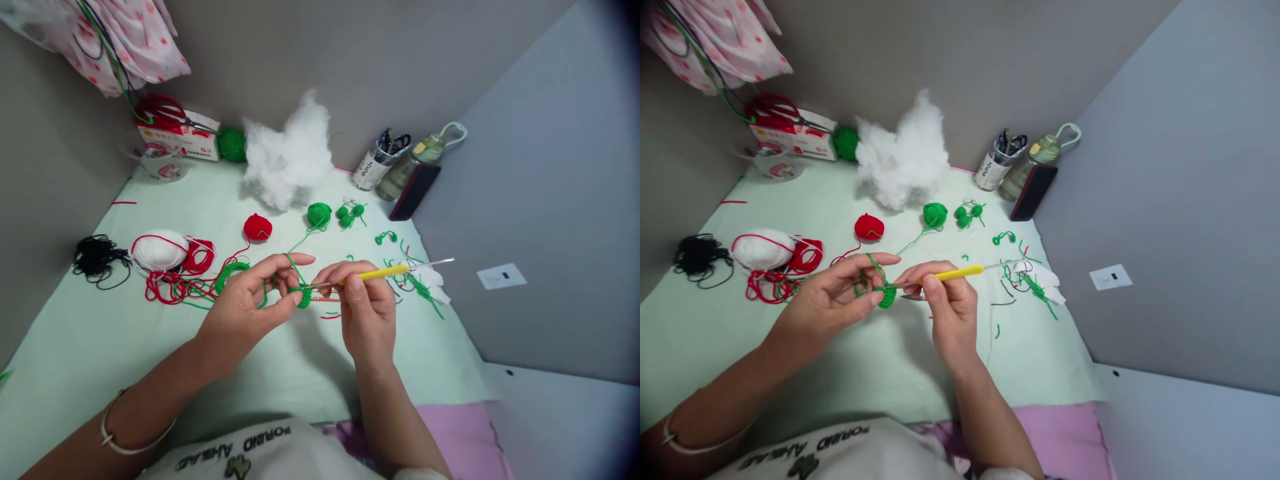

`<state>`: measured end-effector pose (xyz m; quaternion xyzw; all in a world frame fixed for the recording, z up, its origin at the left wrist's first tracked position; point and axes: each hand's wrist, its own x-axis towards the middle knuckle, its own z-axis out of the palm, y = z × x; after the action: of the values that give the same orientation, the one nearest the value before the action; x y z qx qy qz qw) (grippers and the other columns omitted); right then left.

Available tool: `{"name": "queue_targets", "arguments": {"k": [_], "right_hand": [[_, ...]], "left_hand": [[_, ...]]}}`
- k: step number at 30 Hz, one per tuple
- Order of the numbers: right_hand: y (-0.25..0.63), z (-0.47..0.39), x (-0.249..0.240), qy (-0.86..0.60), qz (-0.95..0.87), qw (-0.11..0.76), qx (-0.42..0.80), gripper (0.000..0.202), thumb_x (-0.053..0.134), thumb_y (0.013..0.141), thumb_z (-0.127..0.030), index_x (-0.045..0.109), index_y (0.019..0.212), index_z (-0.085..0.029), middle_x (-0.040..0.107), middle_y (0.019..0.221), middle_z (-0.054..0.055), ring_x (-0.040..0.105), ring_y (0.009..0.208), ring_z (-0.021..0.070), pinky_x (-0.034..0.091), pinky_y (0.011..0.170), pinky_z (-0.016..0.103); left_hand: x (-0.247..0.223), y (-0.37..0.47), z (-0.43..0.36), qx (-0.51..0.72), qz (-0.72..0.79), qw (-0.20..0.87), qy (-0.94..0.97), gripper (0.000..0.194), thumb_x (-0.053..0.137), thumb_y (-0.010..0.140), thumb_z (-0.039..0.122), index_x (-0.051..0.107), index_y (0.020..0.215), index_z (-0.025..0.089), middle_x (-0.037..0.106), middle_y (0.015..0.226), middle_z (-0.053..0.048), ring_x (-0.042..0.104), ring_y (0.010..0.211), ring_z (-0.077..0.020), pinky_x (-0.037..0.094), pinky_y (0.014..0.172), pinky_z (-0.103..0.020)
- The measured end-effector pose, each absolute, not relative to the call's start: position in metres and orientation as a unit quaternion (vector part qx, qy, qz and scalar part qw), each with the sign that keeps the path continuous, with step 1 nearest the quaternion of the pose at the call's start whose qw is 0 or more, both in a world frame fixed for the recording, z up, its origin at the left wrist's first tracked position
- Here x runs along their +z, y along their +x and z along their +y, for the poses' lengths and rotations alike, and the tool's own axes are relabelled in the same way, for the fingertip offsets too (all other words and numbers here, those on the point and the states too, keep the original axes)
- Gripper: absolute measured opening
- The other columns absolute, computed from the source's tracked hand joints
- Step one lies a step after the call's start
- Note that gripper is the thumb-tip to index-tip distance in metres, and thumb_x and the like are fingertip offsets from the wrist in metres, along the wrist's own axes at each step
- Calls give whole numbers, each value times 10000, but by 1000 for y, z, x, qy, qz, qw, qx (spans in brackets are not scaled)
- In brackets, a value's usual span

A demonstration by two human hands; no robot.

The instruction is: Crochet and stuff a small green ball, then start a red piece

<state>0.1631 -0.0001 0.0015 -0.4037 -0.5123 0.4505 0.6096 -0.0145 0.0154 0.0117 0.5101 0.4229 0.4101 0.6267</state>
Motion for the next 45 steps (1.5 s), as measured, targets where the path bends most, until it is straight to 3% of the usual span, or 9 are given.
{"name": "queue_targets", "arguments": {"k": [11, 16, 20, 24, 30, 33, 35, 40, 45], "right_hand": [[161, -8, -2, -408, -680, 562, 236, 244, 554, 1009, -167, 744, 1079, -302, 750, 936, 39, 702, 894, 207, 562, 766, 371], [158, -12, -12, -409, -744, 524, 70, 367, 671, 917, -125, 770, 1121, -412, 765, 1030, 23, 714, 906, 221, 570, 730, 362], [157, -8, -5, -421, -629, 619, 210, 257, 573, 999, -170, 771, 1077, -314, 744, 913, 43, 684, 805, 194, 570, 677, 359], [156, 1, 1, -398, -549, 644, 354, 194, 591, 1012, -285, 763, 932, -246, 733, 857, 43, 675, 752, 175, 567, 617, 322], [150, -2, -8, -417, -652, 595, 215, 220, 607, 989, -152, 771, 1069, -275, 770, 948, 35, 712, 848, 175, 603, 697, 322], [149, -7, -12, -427, -717, 547, 63, 371, 640, 947, -76, 748, 1208, -316, 765, 1074, 57, 717, 967, 201, 610, 765, 344], [150, -8, -12, -415, -719, 555, 48, 381, 636, 948, -76, 742, 1222, -318, 767, 1081, 62, 719, 966, 207, 609, 762, 353], [155, -2, -3, -402, -571, 645, 310, 200, 593, 1009, -206, 784, 1012, -269, 744, 888, 33, 671, 732, 155, 566, 608, 302], [154, 1, -4, -409, -562, 625, 355, 142, 665, 974, -244, 804, 961, -267, 777, 935, 33, 708, 889, 178, 574, 728, 311]], "left_hand": [[9, -11, 14, 435, 460, 561, 534, 391, 734, 852, 202, 737, 1231, 294, 608, 881, 6, 543, 842, -160, 455, 860, -298], [6, -8, 15, 429, 369, 734, 374, 540, 808, 825, 321, 681, 1346, 262, 574, 817, 22, 443, 657, -104, 397, 640, -240], [5, -10, 21, 392, 315, 814, 291, 401, 810, 828, 305, 769, 1217, 215, 496, 722, 37, 327, 583, -68, 332, 572, -211], [6, -12, 23, 411, 315, 786, 337, 348, 798, 827, 257, 794, 1176, 251, 588, 850, -5, 464, 720, -98, 382, 647, -214], [4, -6, 17, 453, 363, 727, 366, 386, 829, 827, 287, 777, 1210, 287, 605, 870, 12, 532, 814, -120, 441, 786, -234], [2, -4, 17, 446, 343, 760, 326, 439, 825, 825, 280, 755, 1258, 272, 634, 871, 8, 539, 791, -115, 438, 746, -222], [0, -4, 20, 414, 321, 804, 282, 404, 810, 825, 285, 776, 1222, 222, 648, 885, -11, 525, 741, -103, 427, 685, -216], [0, -8, 26, 409, 312, 821, 248, 330, 814, 810, 262, 809, 1134, 198, 650, 883, -13, 484, 672, -72, 403, 611, -191], [-2, -9, 20, 412, 329, 759, 382, 357, 807, 862, 305, 774, 1217, 313, 694, 987, -11, 587, 895, -127, 474, 830, -224]]}}
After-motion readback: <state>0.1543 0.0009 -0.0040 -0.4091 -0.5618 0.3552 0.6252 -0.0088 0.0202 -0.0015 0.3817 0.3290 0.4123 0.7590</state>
